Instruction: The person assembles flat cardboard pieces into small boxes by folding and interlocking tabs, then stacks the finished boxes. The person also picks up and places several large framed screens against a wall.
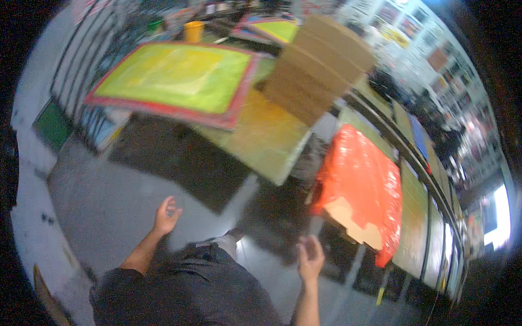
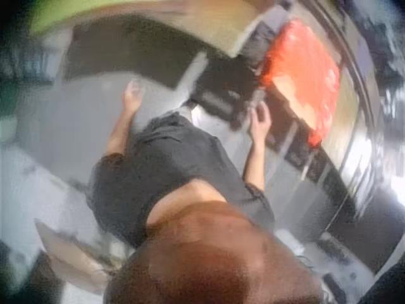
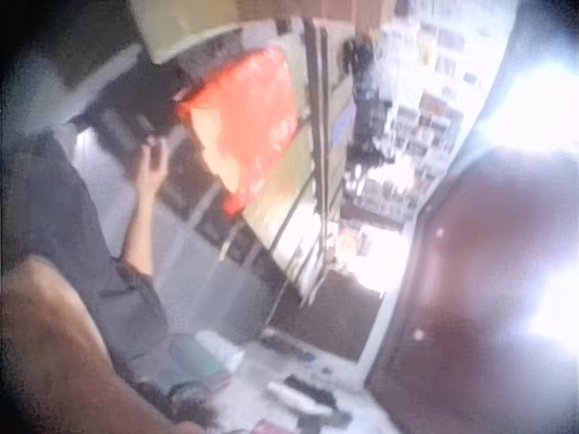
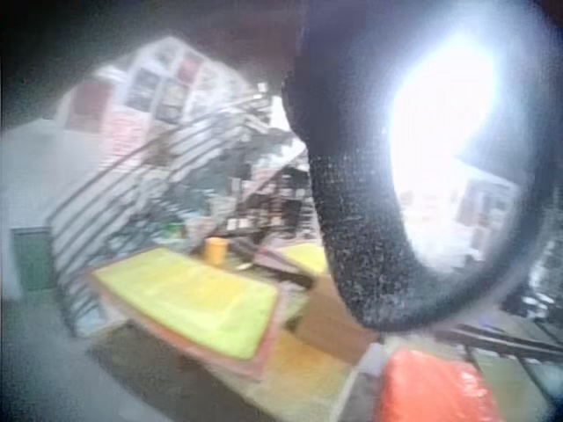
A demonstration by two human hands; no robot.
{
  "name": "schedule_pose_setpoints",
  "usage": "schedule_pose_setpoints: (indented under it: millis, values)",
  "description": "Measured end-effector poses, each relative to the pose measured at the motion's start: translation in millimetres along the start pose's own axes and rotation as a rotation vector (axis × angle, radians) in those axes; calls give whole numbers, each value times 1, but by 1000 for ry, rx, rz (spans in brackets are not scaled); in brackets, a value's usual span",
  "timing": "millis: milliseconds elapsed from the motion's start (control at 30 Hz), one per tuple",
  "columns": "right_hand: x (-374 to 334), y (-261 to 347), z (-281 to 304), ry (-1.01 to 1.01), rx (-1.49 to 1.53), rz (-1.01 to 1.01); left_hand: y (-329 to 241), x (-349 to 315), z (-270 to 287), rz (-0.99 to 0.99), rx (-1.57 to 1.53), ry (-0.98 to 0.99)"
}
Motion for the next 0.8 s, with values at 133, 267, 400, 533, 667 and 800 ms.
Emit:
schedule_pose_setpoints:
  millis: [133,267,400,533,667,800]
  values:
    - [-66,-104,-55,133,13,-417,106,-121,49,412,270,427]
    - [-93,-111,-115,270,70,-548,235,-259,107,655,463,552]
    - [-103,-87,-190,459,78,-360,294,-395,163,488,650,530]
    - [-96,-79,-273,582,-102,-190,366,-487,192,774,415,393]
    - [-109,-30,-367,667,-117,-425,430,-488,242,1046,127,62]
    - [-93,-4,-478,805,-318,-334,483,-396,303,1138,-104,-322]
Point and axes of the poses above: each hand's wrist, its own x-axis towards the middle knuckle, its own z-axis out of the back of the hand, y = z × x, the point moved 3 cm from there along x, towards the middle knuckle, and after that the axes turned 12 degrees about -z, right-handed, at the moved point
